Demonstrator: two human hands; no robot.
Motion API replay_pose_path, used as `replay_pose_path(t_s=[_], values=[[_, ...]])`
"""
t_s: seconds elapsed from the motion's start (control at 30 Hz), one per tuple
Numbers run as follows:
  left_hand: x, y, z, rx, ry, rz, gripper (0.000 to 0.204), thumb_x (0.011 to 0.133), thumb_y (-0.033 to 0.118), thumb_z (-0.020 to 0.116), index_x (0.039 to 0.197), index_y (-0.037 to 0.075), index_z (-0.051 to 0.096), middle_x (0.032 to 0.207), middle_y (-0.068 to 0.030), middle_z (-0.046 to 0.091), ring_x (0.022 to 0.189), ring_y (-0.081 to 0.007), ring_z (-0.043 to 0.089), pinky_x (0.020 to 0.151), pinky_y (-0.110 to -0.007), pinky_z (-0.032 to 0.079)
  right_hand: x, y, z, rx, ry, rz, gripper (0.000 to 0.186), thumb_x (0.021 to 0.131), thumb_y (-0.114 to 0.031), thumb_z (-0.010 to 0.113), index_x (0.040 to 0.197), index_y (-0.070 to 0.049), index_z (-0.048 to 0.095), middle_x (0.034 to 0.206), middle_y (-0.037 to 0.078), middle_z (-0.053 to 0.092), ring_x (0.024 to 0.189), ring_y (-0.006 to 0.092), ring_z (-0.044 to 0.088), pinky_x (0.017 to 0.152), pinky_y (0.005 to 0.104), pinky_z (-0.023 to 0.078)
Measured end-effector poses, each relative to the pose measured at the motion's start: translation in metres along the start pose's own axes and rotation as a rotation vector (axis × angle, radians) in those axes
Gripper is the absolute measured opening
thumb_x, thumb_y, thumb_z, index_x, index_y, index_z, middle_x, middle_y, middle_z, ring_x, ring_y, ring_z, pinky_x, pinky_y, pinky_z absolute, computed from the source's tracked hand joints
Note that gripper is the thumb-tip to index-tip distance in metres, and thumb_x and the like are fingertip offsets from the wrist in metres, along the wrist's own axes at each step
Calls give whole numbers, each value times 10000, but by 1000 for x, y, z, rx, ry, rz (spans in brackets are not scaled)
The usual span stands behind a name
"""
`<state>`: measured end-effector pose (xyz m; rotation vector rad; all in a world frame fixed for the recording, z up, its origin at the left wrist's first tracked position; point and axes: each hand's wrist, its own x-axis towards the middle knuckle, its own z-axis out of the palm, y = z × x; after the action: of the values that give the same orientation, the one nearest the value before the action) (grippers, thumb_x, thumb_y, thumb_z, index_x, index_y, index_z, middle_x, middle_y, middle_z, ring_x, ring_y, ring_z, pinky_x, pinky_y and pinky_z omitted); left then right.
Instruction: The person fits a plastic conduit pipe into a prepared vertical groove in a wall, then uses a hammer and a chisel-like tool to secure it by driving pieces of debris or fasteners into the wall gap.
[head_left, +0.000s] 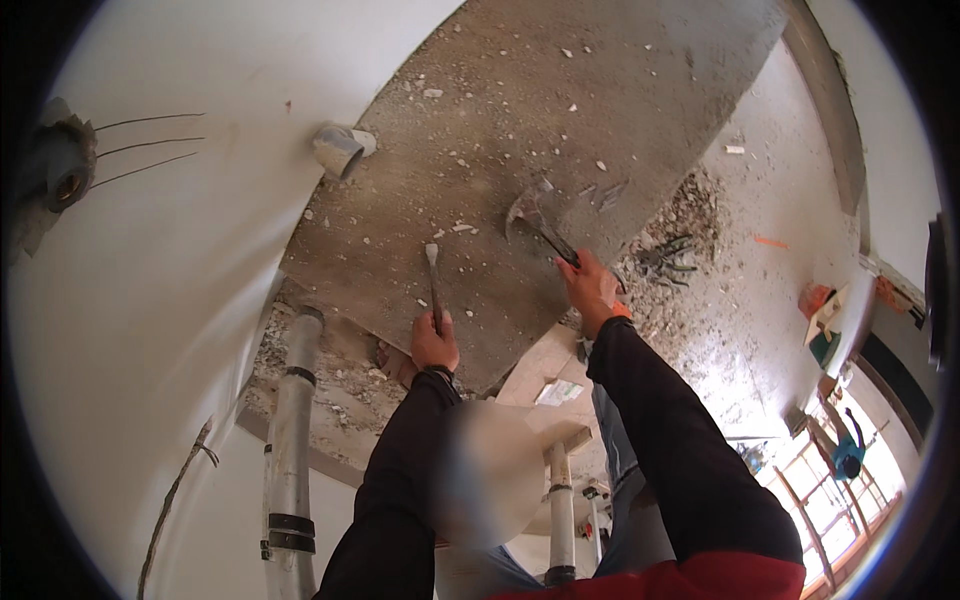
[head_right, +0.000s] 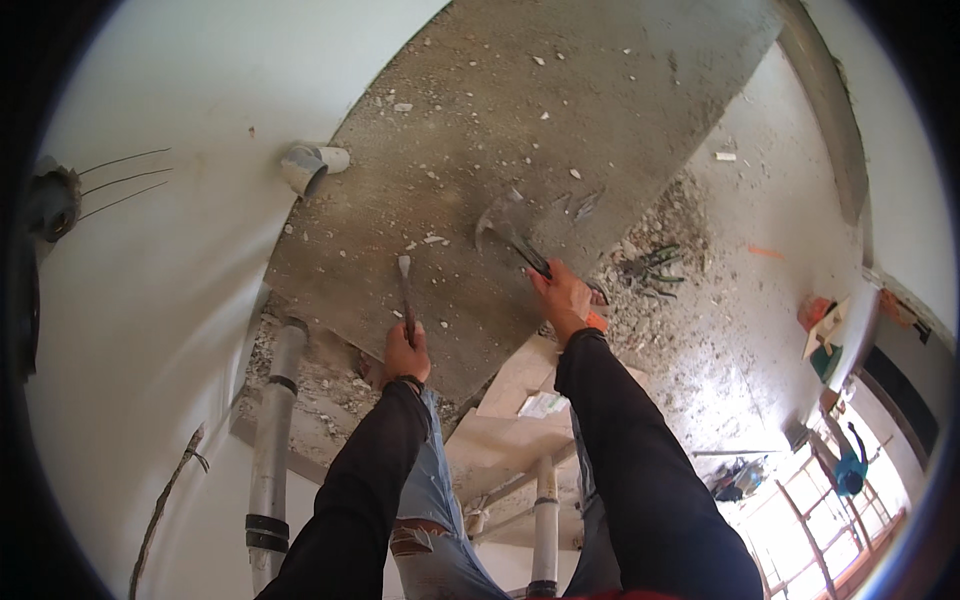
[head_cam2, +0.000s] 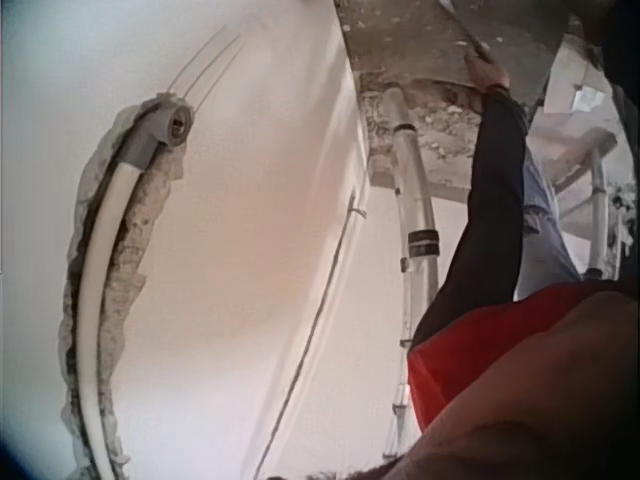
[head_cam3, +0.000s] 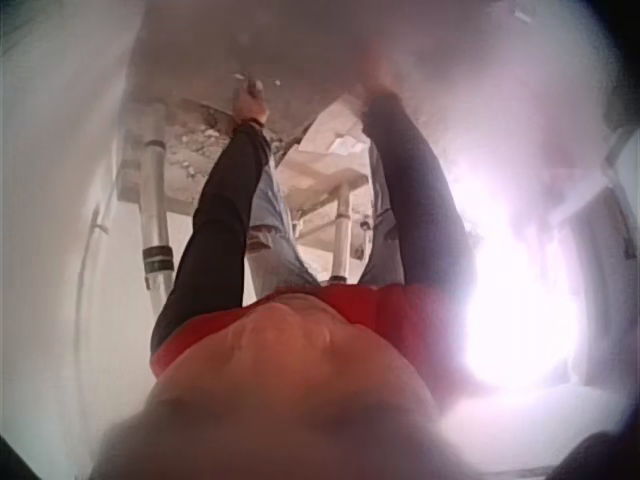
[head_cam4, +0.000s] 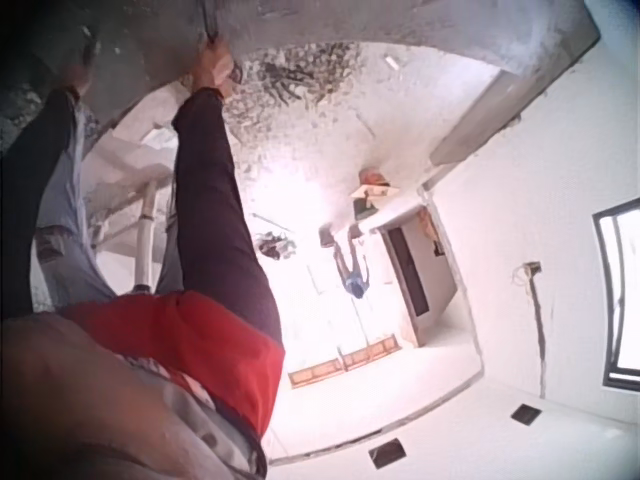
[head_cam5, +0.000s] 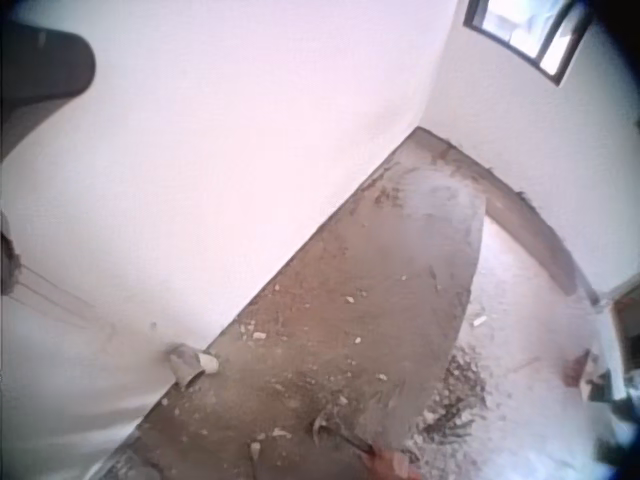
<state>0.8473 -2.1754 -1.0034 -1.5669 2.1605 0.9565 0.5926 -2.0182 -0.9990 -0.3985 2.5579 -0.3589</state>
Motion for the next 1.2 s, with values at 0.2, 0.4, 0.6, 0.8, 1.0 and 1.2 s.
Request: replay_pose_path(t_s=[0.2, 0.4, 0.6, 0.8, 1.0, 1.2], values=[[8, -4, -22, -35, -52, -81, 274, 866, 194, 630, 1090, 44, 582, 915, -126, 643, 862, -277, 629, 762, -404, 495, 14, 5, 3, -8, 71, -271, 353, 798, -363, 706, 845, -29, 600, 821, 167, 575, 775, 366, 562, 629, 448, 448], [-35, 98, -171, -652, 440, -20, 243, 843, 180, 655, 1020, 30, 583, 875, -44, 633, 812, -156, 601, 758, -309, 484, -2, -10, -30, 150, 66, -222, 271, 848, -271, 645, 903, -8, 612, 776, 166, 618, 720, 328, 602, 633, 409, 463], [-153, 235, -586, -325, 1483, 642, 261, 881, 105, 631, 1063, -51, 529, 1075, -157, 542, 994, -263, 538, 890, -394, 427, -70, -292, -163, 1021, -476, -12, 394, 946, -410, 515, 1071, -43, 579, 808, 68, 612, 675, 162, 589, 610, 324, 488], [-347, 400, -956, 1077, 1706, 1255, 281, 841, 74, 670, 1091, -12, 574, 1187, -161, 555, 1119, -291, 534, 971, -381, 430, -83, -517, -270, 1342, -643, 98, 510, 949, -355, 531, 1344, -115, 317, 1097, 86, 539, 893, 193, 541, 714, 373, 479], [-371, 445, -1015, 1426, 1322, 1098, 334, 730, 175, 703, 1046, 123, 608, 1198, -77, 554, 1219, -310, 464, 1065, -557, 273, -41, -506, -199, 1609, -708, -105, 363, 968, -263, 468, 1297, -170, 348, 1168, 5, 518, 980, 155, 505, 806, 359, 431], [-376, 422, -1007, 1396, 1371, 937, 301, 734, 242, 682, 1006, 133, 616, 1140, -77, 549, 1195, -311, 478, 1064, -591, 258, -112, -523, -213, 1364, -193, 26, 310, 886, -142, 631, 1115, 0, 478, 970, 111, 601, 839, 170, 584, 701, 306, 478]])
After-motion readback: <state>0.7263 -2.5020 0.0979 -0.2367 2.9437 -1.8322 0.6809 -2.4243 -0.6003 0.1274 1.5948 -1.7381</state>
